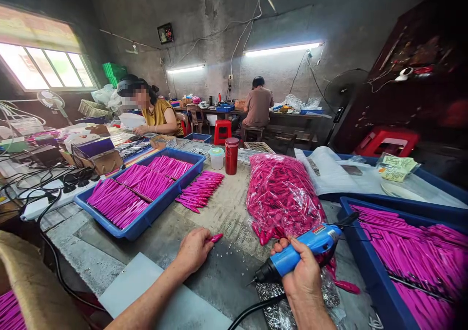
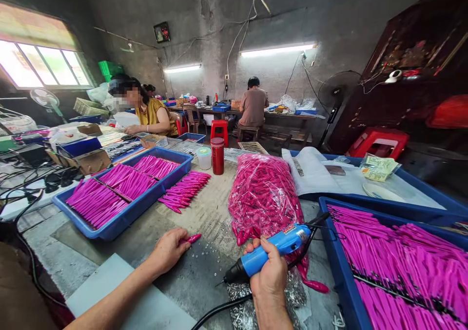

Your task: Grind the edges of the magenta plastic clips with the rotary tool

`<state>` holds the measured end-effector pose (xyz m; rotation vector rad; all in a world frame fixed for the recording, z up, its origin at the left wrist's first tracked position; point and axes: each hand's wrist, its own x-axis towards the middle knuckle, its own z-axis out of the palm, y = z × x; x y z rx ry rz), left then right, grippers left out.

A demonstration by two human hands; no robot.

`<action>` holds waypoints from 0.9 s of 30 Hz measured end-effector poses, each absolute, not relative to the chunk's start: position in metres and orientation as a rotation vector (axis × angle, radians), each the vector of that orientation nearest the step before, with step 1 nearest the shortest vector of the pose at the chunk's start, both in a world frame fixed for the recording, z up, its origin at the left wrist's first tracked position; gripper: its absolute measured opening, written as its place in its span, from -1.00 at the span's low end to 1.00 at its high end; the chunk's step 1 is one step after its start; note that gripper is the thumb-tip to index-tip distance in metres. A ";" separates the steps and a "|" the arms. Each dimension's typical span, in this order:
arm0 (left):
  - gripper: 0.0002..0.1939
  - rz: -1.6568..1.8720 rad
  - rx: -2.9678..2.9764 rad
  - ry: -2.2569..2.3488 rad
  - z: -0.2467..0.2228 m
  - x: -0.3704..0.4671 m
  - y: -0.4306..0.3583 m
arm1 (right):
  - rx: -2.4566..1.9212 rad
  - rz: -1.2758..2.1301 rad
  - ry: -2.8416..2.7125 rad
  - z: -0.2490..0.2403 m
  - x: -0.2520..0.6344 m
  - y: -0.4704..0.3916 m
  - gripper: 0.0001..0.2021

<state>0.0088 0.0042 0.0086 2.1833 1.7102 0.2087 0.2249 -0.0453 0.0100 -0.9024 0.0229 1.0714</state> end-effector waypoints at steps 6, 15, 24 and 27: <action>-0.96 0.232 2.147 1.721 0.009 0.011 0.005 | -0.903 1.077 0.008 0.006 0.226 -0.045 -0.70; -0.96 0.234 2.087 1.782 0.005 0.013 0.005 | -0.897 1.014 -0.097 0.009 0.223 -0.047 -0.69; -0.95 0.229 2.078 1.741 0.004 0.013 0.004 | -0.942 0.821 -0.396 0.037 0.191 -0.046 -0.63; -0.94 0.205 2.071 1.728 0.006 0.013 0.003 | -0.915 0.786 -0.506 0.046 0.175 -0.036 -0.64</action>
